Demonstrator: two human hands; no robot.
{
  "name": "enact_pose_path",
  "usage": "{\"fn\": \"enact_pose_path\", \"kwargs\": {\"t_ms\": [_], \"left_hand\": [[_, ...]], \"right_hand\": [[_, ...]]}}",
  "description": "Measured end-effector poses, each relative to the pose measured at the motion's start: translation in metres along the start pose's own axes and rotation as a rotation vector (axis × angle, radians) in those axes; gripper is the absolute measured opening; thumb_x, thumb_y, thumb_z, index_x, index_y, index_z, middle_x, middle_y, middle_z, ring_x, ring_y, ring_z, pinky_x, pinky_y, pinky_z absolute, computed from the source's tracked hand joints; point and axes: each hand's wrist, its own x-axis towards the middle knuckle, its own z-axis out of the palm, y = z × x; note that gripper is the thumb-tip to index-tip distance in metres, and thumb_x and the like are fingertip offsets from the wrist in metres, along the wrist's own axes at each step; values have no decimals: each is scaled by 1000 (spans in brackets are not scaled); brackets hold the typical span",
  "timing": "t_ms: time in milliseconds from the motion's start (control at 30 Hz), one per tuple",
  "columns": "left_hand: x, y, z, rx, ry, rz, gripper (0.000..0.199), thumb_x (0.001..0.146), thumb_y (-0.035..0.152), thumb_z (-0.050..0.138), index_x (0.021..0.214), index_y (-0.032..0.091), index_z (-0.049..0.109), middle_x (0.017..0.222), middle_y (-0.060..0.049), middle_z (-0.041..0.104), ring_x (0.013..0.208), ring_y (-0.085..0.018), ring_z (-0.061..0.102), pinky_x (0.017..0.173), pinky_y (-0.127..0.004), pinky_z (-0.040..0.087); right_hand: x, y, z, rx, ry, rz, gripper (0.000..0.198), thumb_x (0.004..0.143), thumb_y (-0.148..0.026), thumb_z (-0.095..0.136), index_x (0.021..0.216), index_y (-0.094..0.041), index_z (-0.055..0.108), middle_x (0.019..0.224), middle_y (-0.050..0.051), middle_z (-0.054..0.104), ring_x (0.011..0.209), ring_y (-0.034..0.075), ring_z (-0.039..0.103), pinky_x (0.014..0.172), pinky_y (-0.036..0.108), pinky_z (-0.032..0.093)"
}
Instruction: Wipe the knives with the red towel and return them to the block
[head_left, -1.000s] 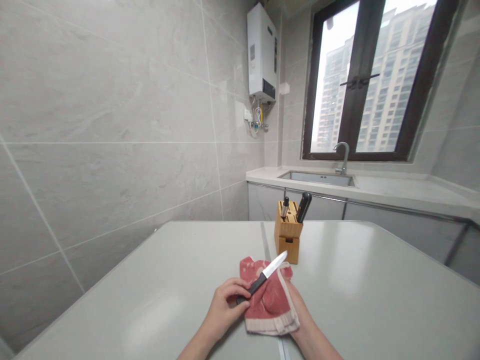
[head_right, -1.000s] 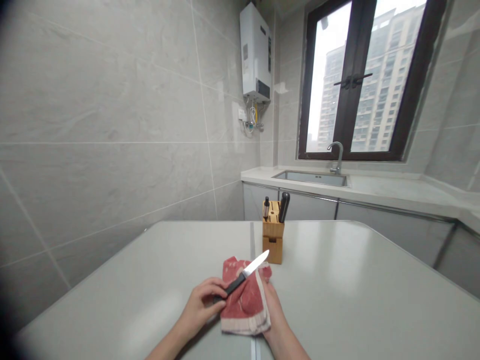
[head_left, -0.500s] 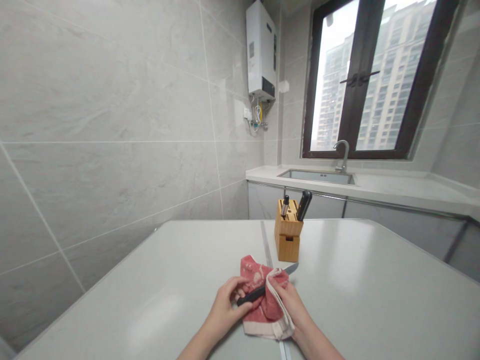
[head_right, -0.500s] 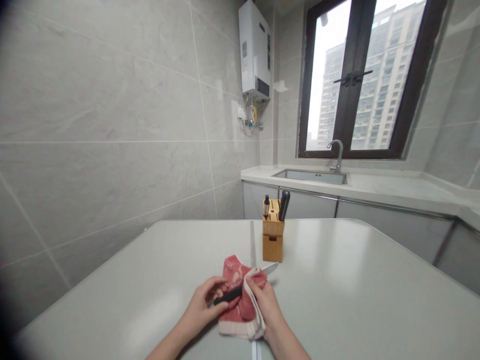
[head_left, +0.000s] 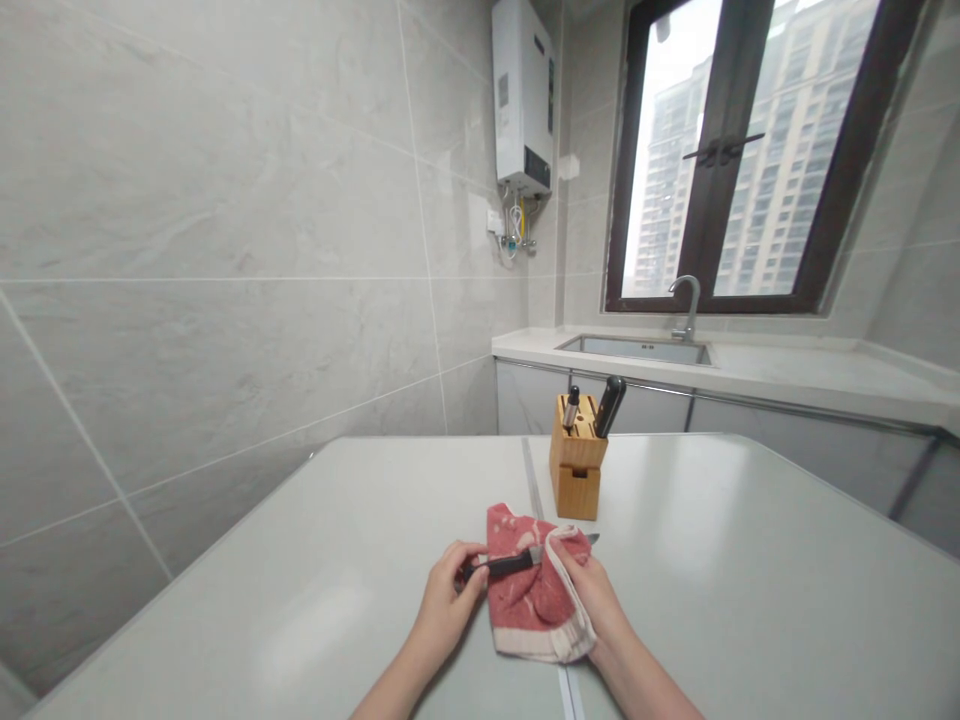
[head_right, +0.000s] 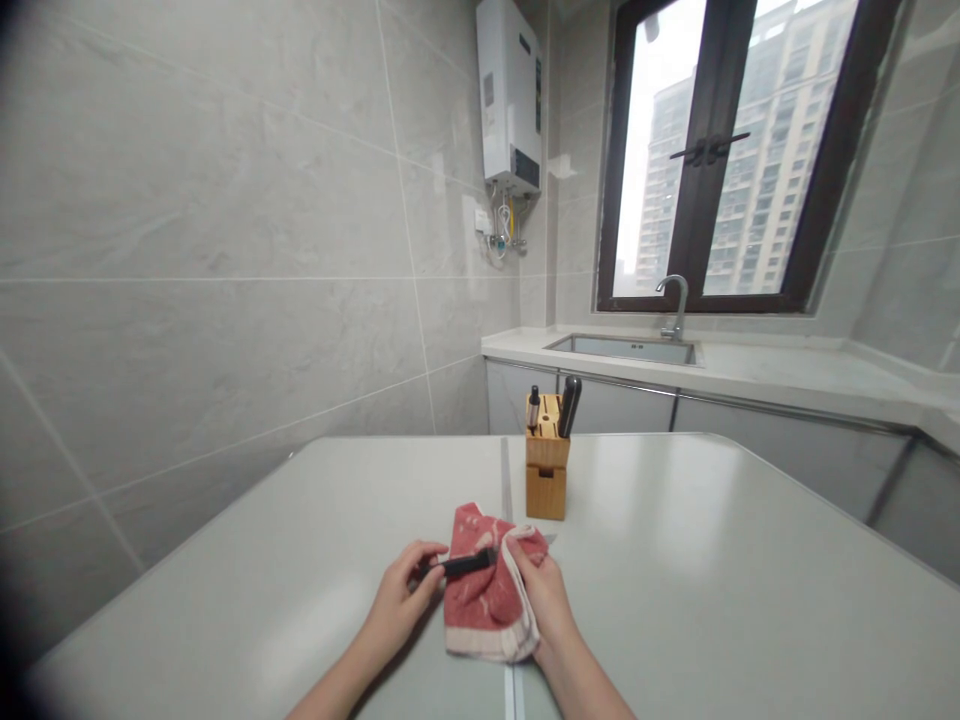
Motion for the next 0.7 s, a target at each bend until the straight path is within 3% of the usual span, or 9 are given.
{"fn": "enact_pose_path", "kwargs": {"t_ms": [400,700], "left_hand": [[3,-10,-9,-121,372,-132,27,78,39,56,94,18,59,91,-6,61,82,-20,56,71,-28,43],[5,-30,-17,-310,557,-302,39,74,51,57,95,17,56,76,0,56,61,-14,53,60,-26,43]], "right_hand": [[0,-5,-3,32,73,5,32,63,-33,72,86,-12,63,71,7,72,66,24,68,67,37,52],[0,-3,-7,33,109,-11,37,61,-35,73,88,-11,62,74,8,72,70,26,68,67,36,53]]}}
